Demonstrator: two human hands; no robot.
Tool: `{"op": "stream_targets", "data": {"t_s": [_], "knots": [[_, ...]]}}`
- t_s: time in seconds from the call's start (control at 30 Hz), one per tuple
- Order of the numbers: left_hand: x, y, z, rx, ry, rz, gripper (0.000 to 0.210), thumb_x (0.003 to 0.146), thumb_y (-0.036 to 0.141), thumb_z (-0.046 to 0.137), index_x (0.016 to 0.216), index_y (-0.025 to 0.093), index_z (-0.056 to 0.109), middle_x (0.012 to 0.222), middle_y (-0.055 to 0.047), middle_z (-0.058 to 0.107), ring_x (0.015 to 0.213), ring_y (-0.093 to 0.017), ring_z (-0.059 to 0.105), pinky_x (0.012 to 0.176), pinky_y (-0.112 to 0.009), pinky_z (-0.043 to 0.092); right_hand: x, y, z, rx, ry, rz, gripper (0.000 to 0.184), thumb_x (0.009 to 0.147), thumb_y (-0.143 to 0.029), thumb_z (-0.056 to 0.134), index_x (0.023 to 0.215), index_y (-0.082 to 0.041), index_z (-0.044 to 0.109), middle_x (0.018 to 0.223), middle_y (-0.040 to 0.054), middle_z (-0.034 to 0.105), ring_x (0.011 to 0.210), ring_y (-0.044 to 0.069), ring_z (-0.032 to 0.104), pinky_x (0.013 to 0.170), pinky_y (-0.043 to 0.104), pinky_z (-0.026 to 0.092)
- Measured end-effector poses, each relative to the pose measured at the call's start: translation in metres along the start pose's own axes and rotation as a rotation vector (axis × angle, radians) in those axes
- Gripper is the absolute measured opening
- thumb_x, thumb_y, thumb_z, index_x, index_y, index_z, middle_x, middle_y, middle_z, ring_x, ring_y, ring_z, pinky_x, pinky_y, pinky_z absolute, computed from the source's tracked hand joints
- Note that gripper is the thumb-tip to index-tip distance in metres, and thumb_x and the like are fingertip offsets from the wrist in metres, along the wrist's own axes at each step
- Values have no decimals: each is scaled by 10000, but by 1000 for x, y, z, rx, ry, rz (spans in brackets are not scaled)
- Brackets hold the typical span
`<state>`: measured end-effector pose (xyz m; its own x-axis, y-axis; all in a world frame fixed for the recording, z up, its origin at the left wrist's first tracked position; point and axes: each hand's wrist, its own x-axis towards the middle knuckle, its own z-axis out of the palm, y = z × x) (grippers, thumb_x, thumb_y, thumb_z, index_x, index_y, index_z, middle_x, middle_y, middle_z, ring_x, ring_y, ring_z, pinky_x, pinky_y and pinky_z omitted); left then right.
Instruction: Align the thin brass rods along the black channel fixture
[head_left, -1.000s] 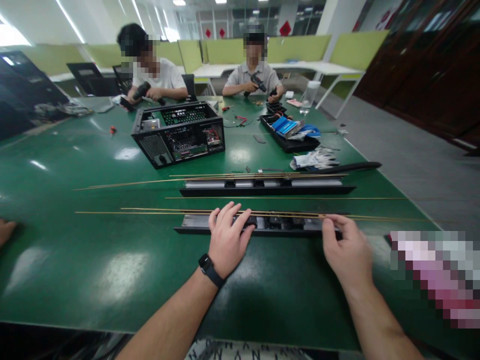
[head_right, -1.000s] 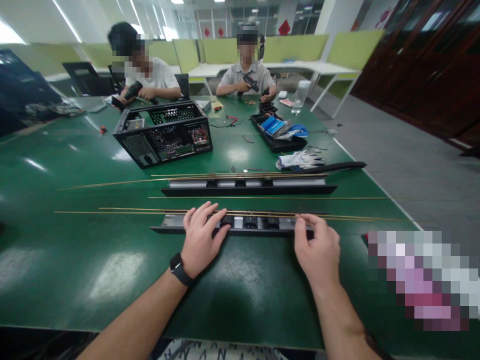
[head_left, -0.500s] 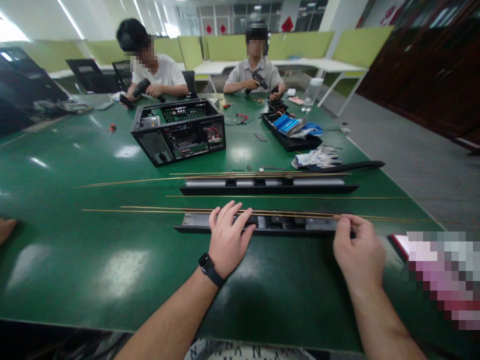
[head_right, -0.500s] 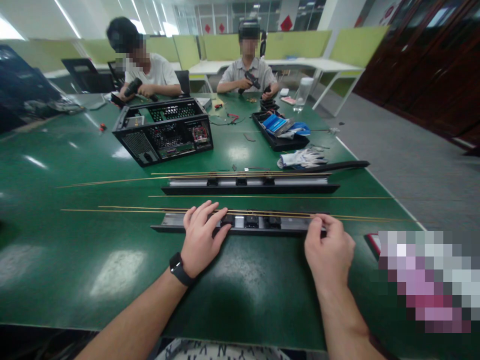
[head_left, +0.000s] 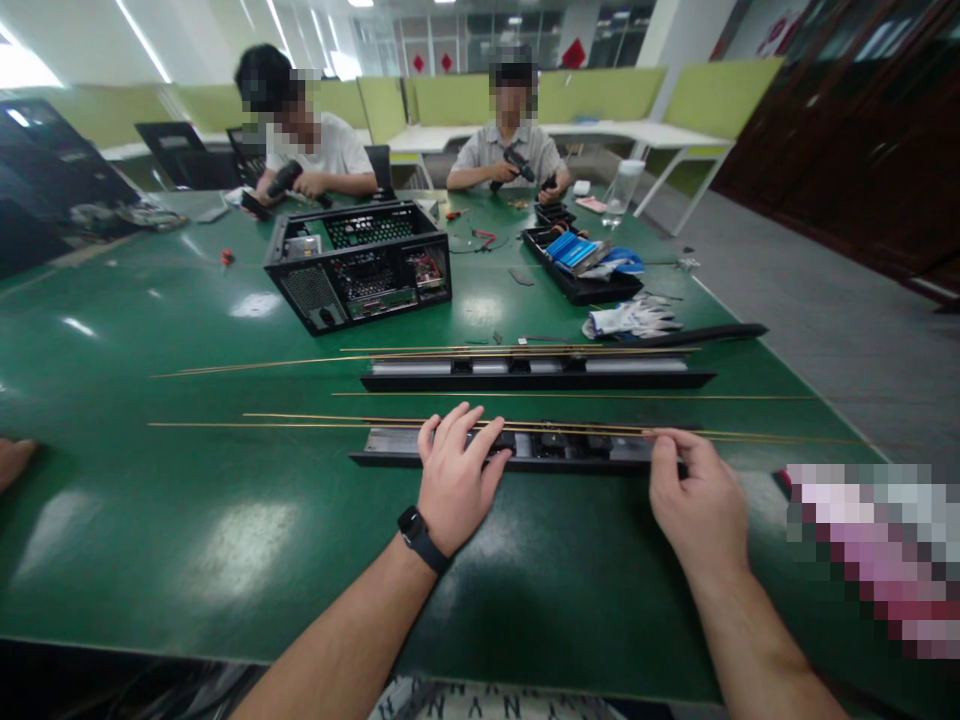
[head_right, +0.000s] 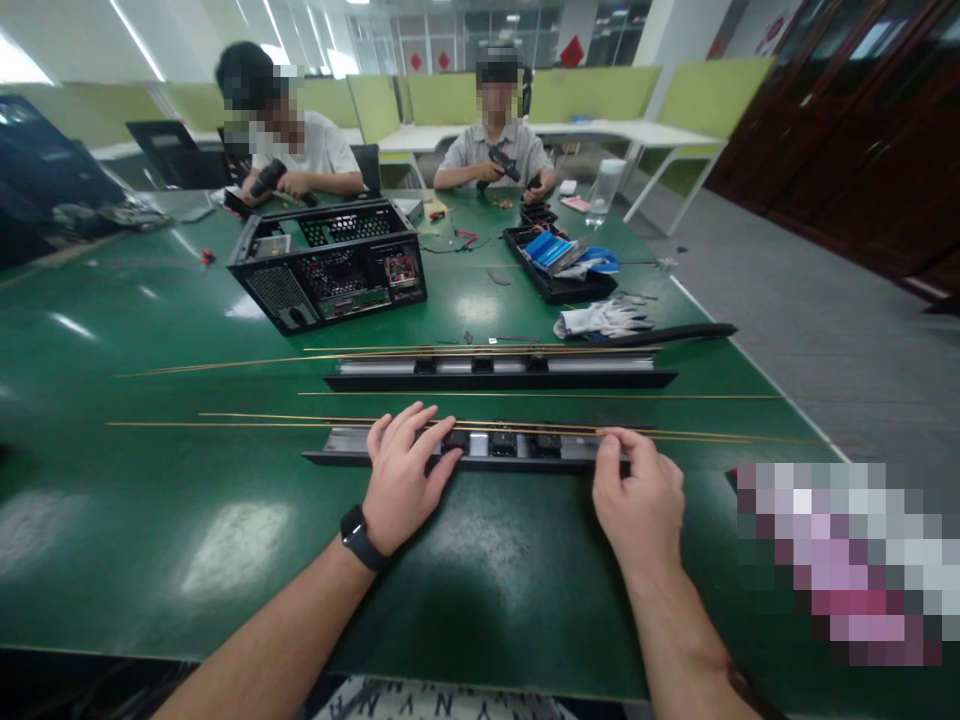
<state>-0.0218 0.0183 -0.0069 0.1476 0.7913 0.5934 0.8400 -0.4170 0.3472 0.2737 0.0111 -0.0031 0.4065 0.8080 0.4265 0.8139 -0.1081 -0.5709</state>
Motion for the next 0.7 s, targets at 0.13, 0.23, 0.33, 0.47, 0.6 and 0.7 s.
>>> {"op": "stream_targets", "data": {"t_s": [0.13, 0.23, 0.33, 0.47, 0.6, 0.7], "knots": [[0, 0, 0, 6, -4, -4, 322, 1025, 275, 739, 1347, 282, 727, 1451, -124, 729, 1451, -324, 616, 1267, -580, 308, 4, 9, -1, -41, 77, 92, 424, 1013, -520, 496, 1129, -202, 751, 1044, 158, 811, 973, 354, 720, 904, 500, 523], [0, 0, 0, 3, -5, -4, 324, 1022, 273, 741, 1345, 279, 727, 1453, -122, 728, 1452, -325, 615, 1268, -577, 309, 6, 14, 0, -44, 113, 97, 424, 1010, -521, 515, 1126, -188, 750, 1018, 169, 807, 938, 354, 720, 877, 494, 523], [0, 0, -1, 0, -5, -4, 326, 1026, 269, 733, 1352, 274, 723, 1453, -123, 726, 1456, -324, 611, 1270, -575, 304, 5, 14, 1, -46, 112, 102, 414, 997, -517, 525, 1123, -196, 755, 1009, 155, 810, 943, 350, 719, 876, 492, 524], [0, 1, -1, 5, -10, -7, 327, 1028, 270, 728, 1354, 280, 724, 1460, -123, 724, 1456, -326, 611, 1270, -580, 301, 1, 7, 1, -13, 62, 41, 416, 995, -531, 521, 1134, -221, 761, 1051, 129, 815, 987, 331, 719, 920, 488, 528], [0, 1, -1, 10, -15, -9, 334, 1026, 267, 728, 1359, 282, 723, 1461, -124, 724, 1461, -325, 606, 1273, -579, 304, -4, -4, 1, 52, 1, -122, 398, 995, -542, 540, 1109, -239, 771, 1043, 116, 808, 1023, 307, 721, 989, 484, 530], [0, 1, 0, 9, -14, -9, 332, 1027, 267, 725, 1359, 282, 725, 1457, -125, 726, 1458, -323, 609, 1275, -577, 305, -4, -8, 1, 70, -7, -138, 389, 999, -532, 537, 1101, -242, 776, 1036, 112, 809, 1041, 303, 724, 1019, 486, 522]]}}
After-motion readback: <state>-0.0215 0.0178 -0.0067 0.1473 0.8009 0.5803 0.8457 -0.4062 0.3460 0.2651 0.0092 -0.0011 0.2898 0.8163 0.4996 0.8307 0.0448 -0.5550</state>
